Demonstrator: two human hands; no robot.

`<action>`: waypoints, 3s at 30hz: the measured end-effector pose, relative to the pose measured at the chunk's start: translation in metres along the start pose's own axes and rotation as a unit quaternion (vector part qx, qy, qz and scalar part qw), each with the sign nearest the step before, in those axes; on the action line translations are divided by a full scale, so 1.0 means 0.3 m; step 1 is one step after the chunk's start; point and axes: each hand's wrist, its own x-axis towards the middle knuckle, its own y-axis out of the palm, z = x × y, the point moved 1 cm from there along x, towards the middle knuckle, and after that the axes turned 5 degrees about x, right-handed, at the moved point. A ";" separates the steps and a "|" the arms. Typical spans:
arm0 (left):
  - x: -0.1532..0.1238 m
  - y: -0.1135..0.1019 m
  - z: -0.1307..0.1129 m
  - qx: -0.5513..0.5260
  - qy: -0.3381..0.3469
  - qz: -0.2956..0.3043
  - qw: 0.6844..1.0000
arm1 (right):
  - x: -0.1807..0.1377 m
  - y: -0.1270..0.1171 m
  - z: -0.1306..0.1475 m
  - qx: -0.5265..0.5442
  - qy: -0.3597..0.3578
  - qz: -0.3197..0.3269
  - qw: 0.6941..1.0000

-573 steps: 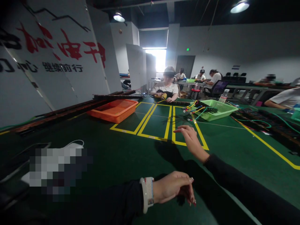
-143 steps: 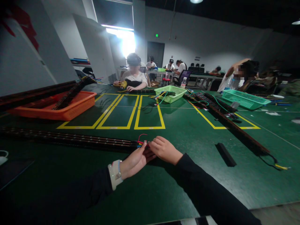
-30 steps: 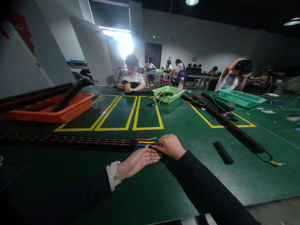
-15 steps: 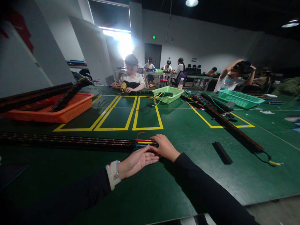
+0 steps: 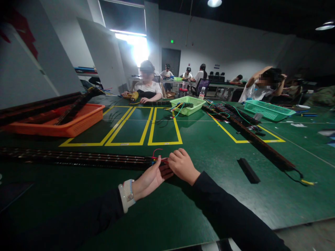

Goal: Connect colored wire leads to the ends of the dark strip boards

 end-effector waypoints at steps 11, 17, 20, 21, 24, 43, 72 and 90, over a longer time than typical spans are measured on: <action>0.012 -0.010 0.001 -0.021 -0.019 -0.050 0.998 | -0.005 -0.039 0.002 0.005 -0.135 0.034 0.990; -0.009 0.007 -0.016 0.009 -0.047 -0.021 0.999 | -0.003 -0.055 -0.029 0.038 -0.094 0.025 0.995; -0.016 0.011 -0.021 0.019 -0.058 -0.009 0.998 | -0.007 -0.054 -0.053 0.047 -0.051 0.024 0.997; -0.016 0.011 -0.022 0.017 -0.055 -0.009 0.998 | -0.007 -0.053 -0.059 0.051 -0.045 0.030 0.997; -0.014 0.013 -0.023 0.011 -0.041 -0.016 0.999 | -0.008 -0.046 -0.064 0.081 -0.038 0.051 0.995; -0.023 0.019 -0.027 0.044 -0.049 -0.001 0.998 | 0.007 0.121 -0.116 0.482 0.322 -0.010 0.815; -0.022 0.019 -0.021 0.080 -0.021 -0.035 0.996 | -0.021 0.045 -0.092 0.164 0.182 -0.008 0.970; -0.011 -0.001 -0.012 0.033 -0.008 -0.014 0.999 | -0.030 -0.035 -0.077 0.074 -0.040 0.032 0.996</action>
